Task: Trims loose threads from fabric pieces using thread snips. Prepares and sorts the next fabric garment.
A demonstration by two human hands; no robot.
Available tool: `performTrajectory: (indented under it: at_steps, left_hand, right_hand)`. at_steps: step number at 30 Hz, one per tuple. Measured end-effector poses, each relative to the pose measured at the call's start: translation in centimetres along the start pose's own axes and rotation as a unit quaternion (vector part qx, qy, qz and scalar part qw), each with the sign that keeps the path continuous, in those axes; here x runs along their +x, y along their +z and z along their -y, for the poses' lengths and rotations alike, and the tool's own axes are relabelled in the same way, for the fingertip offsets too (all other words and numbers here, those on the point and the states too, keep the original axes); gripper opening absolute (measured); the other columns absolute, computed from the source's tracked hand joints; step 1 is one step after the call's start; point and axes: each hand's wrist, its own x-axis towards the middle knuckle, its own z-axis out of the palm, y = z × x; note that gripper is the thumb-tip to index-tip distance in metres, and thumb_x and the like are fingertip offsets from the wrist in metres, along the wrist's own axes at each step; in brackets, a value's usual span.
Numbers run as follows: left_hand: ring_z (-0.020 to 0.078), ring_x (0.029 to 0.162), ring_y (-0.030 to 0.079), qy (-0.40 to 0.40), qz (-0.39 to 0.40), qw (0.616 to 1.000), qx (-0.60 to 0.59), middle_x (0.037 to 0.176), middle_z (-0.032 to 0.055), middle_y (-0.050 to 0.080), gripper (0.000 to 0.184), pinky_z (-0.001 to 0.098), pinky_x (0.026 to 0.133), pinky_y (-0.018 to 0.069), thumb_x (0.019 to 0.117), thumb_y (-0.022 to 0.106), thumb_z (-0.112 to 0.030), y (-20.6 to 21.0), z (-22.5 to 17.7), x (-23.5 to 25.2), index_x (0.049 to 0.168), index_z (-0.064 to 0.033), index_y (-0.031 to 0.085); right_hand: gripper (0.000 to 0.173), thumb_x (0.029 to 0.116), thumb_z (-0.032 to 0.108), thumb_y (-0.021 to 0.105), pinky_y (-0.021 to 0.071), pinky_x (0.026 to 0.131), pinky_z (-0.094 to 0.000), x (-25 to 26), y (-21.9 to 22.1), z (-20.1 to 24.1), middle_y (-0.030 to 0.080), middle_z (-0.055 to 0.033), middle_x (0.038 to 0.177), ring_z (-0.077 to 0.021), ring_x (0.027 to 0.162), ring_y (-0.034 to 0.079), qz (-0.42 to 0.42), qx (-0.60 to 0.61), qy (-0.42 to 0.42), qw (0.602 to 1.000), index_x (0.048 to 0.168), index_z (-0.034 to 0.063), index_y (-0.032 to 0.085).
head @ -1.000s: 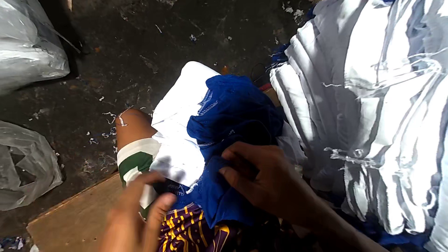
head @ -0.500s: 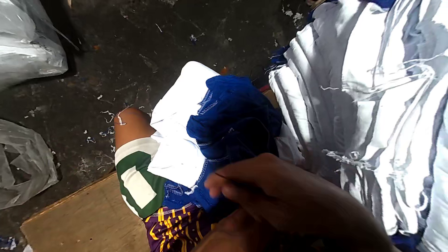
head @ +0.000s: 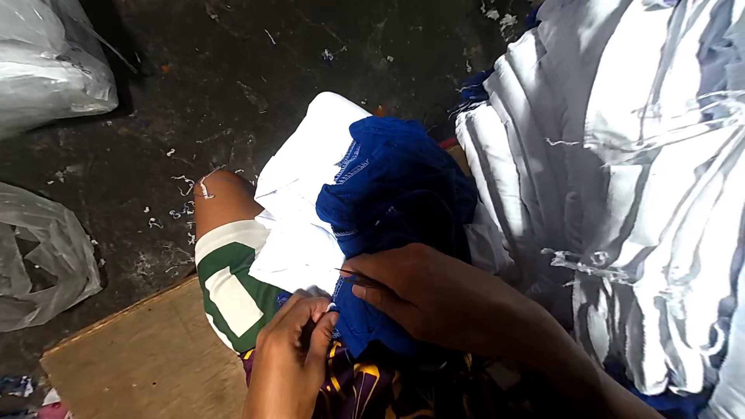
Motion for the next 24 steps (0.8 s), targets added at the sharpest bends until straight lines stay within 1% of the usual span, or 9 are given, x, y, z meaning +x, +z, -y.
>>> performTrajectory:
  at_steps: [4,6,8,10,12,17,19,22,24]
  left_hand:
    - [-0.0057,0.072,0.062,0.012,-0.018,1.0,-0.015,0.084,-0.0056,0.069,0.018,0.0107,0.065,0.0529,0.0952,0.066,-0.024,-1.3,-0.4,0.4,0.089,-0.0096,0.075]
    - [-0.0029,0.068,0.062,-0.041,-0.003,0.991,-0.131,0.089,-0.0032,0.069,0.011,0.0129,0.059,0.0538,0.0971,0.064,-0.012,-2.5,-1.5,0.4,0.092,-0.0055,0.07]
    - [0.0053,0.063,0.067,-0.107,0.024,0.951,-0.29,0.098,0.0008,0.072,0.01,0.0214,0.054,0.0602,0.101,0.057,-0.004,-3.2,-2.6,0.1,0.095,-0.0053,0.065]
    - [0.0185,0.082,0.077,-0.148,0.044,0.9,-0.408,0.121,0.0087,0.07,0.014,0.035,0.072,0.0674,0.1036,0.051,-0.001,-3.5,-3.4,0.0,0.097,-0.0065,0.061]
    - [0.0227,0.098,0.076,-0.152,0.036,0.871,-0.466,0.127,0.0119,0.069,0.013,0.0383,0.088,0.0645,0.104,0.052,-0.004,-3.3,-3.8,-0.1,0.097,-0.0072,0.063]
    - [0.0173,0.11,0.071,-0.084,0.026,0.906,-0.414,0.13,0.0073,0.068,0.012,0.0346,0.095,0.0604,0.1036,0.058,-0.017,-2.4,-3.7,-0.3,0.095,-0.0126,0.065]
    - [0.0153,0.113,0.069,-0.053,0.031,0.929,-0.364,0.132,0.0051,0.066,0.011,0.0352,0.095,0.0605,0.1035,0.059,-0.018,-2.3,-3.7,-0.5,0.096,-0.0132,0.065]
    - [0.006,0.109,0.065,-0.021,0.039,0.963,-0.266,0.129,0.0055,0.064,0.014,0.0241,0.09,0.0581,0.1031,0.057,-0.015,-2.4,-4.2,-0.6,0.092,-0.0081,0.061]
    - [0.0049,0.107,0.065,-0.018,0.035,0.97,-0.241,0.126,0.0068,0.065,0.015,0.0219,0.087,0.0575,0.1032,0.056,-0.014,-2.5,-4.2,-0.6,0.091,-0.0059,0.06]
  right_hand:
    - [0.03,0.1061,0.037,0.051,0.0509,0.061,-0.0236,-0.4,0.3,0.1,0.065,0.0054,0.083,-0.004,0.073,0.062,-0.019,0.003,-0.001,1.0,0.117,0.0163,0.069]
    - [0.042,0.1059,0.048,0.046,0.0514,0.061,-0.0267,-0.5,0.4,0.3,0.065,0.0053,0.085,-0.0051,0.073,0.062,-0.022,0.026,0.013,0.999,0.126,0.0173,0.065]
    - [0.051,0.1049,0.057,0.041,0.0526,0.063,-0.0274,-0.8,0.2,0.6,0.065,0.0053,0.094,-0.0048,0.078,0.063,-0.023,0.046,0.014,0.999,0.131,0.0179,0.061]
    - [0.047,0.1074,0.053,0.038,0.0505,0.058,-0.0233,-1.0,0.3,0.8,0.063,0.0055,0.094,-0.003,0.076,0.062,-0.046,0.035,-0.016,0.998,0.123,0.016,0.062]
    - [0.04,0.109,0.047,0.039,0.0469,0.053,-0.0201,-1.2,0.5,0.9,0.06,0.0054,0.089,-0.002,0.07,0.058,-0.079,-0.003,-0.05,0.996,0.112,0.0152,0.063]
    - [0.03,0.1021,0.041,0.055,0.0451,0.048,-0.022,-1.5,1.6,1.1,0.06,0.0034,0.082,-0.007,0.064,0.059,-0.152,-0.132,-0.092,0.975,0.102,0.0154,0.071]
    - [0.029,0.1012,0.038,0.057,0.0432,0.048,-0.0225,-1.4,2.0,1.2,0.059,0.0033,0.079,-0.0086,0.064,0.058,-0.173,-0.161,-0.099,0.967,0.1,0.0145,0.072]
    - [0.025,0.1029,0.033,0.056,0.0432,0.048,-0.0227,-1.1,2.6,1.2,0.061,0.0038,0.076,-0.0093,0.063,0.059,-0.187,-0.171,-0.114,0.961,0.097,0.0146,0.072]
    - [0.025,0.104,0.031,0.055,0.043,0.048,-0.0224,-1.0,2.9,1.1,0.061,0.0044,0.075,-0.0082,0.062,0.058,-0.194,-0.151,-0.116,0.962,0.096,0.0147,0.072]
